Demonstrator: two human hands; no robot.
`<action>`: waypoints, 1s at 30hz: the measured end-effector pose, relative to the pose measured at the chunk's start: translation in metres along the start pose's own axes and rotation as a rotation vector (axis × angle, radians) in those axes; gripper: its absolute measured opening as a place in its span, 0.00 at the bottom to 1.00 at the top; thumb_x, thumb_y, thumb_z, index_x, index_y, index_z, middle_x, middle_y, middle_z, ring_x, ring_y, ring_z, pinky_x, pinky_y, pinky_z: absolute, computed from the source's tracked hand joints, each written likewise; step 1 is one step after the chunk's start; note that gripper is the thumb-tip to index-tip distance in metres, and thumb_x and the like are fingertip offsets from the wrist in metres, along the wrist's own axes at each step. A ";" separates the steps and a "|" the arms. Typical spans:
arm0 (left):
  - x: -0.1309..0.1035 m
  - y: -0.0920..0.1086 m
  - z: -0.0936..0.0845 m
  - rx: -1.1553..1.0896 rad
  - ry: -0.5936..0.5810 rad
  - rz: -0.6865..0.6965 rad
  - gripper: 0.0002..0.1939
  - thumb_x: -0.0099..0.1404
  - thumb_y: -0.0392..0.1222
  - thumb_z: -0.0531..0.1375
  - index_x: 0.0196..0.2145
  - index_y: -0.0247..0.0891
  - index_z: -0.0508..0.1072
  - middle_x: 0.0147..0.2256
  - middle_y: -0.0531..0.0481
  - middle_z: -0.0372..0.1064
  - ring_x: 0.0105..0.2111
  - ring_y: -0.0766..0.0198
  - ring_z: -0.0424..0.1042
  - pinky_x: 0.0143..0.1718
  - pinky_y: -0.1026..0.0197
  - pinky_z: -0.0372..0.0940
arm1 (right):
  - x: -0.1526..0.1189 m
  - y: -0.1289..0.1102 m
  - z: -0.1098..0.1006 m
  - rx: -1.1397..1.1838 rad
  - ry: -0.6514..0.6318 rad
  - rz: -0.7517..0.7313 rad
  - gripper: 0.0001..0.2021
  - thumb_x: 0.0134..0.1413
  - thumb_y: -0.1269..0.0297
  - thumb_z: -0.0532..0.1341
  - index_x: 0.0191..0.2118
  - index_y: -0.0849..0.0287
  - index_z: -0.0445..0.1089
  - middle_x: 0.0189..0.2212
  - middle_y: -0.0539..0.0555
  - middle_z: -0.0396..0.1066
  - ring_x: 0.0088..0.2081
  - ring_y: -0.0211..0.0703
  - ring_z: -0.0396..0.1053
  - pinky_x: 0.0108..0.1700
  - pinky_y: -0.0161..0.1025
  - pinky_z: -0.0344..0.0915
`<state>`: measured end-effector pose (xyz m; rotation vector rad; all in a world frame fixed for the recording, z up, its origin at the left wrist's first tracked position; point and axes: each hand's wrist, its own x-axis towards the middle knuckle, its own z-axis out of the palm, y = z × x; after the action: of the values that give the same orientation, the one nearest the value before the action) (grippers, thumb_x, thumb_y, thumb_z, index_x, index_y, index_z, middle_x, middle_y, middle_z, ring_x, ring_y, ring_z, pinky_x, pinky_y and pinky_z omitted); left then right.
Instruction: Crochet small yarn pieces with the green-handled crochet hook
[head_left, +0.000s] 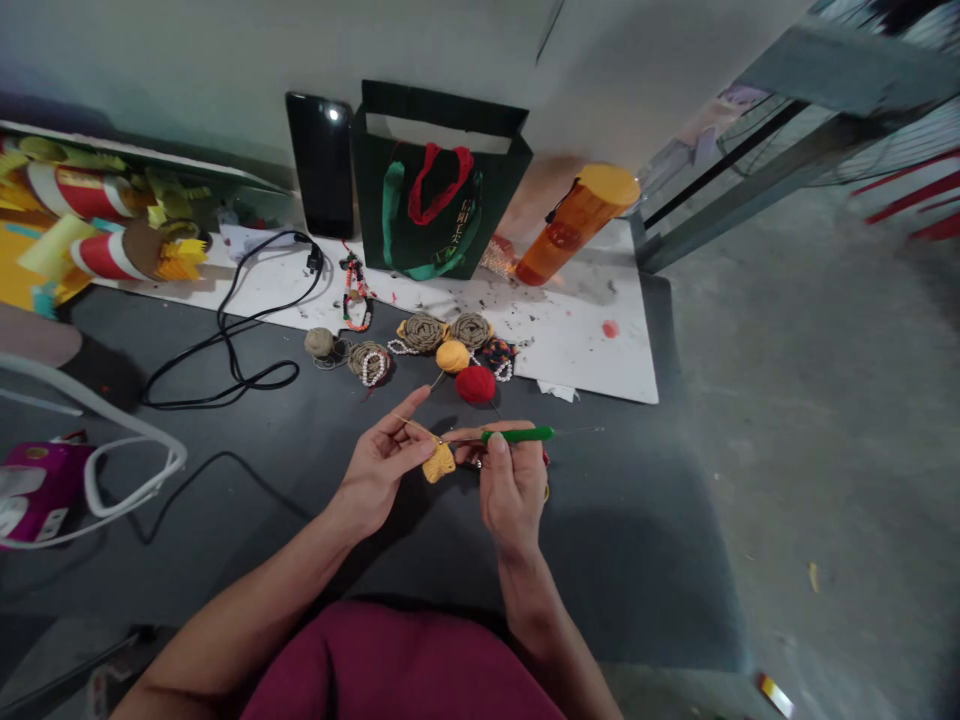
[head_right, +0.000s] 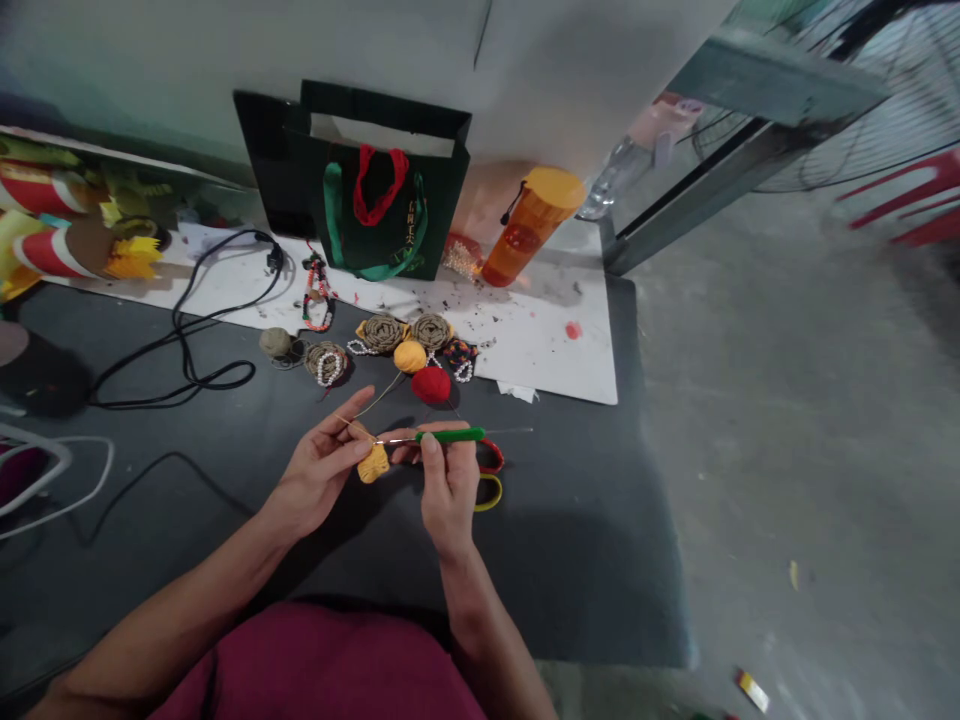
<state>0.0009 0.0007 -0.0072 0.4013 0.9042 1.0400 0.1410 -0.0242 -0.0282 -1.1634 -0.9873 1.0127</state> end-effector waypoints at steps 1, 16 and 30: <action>0.000 0.000 0.000 0.003 0.003 0.000 0.31 0.49 0.36 0.73 0.53 0.38 0.76 0.25 0.56 0.71 0.27 0.71 0.67 0.33 0.67 0.62 | 0.000 -0.002 0.000 -0.026 -0.002 -0.016 0.05 0.67 0.61 0.54 0.39 0.54 0.63 0.31 0.52 0.78 0.27 0.41 0.75 0.31 0.40 0.71; 0.002 -0.007 -0.003 0.219 0.102 0.184 0.28 0.52 0.37 0.72 0.52 0.39 0.77 0.27 0.54 0.74 0.28 0.67 0.70 0.36 0.64 0.66 | -0.001 -0.007 0.003 -0.357 -0.103 -0.489 0.13 0.63 0.74 0.55 0.47 0.49 0.68 0.37 0.52 0.80 0.34 0.45 0.76 0.38 0.46 0.69; -0.004 -0.012 -0.012 0.929 0.159 0.765 0.20 0.60 0.35 0.65 0.50 0.49 0.78 0.31 0.52 0.79 0.31 0.61 0.69 0.45 0.55 0.60 | -0.006 0.001 0.010 -0.615 -0.087 -0.652 0.12 0.62 0.76 0.57 0.46 0.53 0.70 0.39 0.56 0.80 0.37 0.45 0.76 0.37 0.44 0.70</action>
<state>-0.0032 -0.0098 -0.0207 1.5459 1.4044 1.2910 0.1301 -0.0278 -0.0280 -1.1547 -1.6780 0.2320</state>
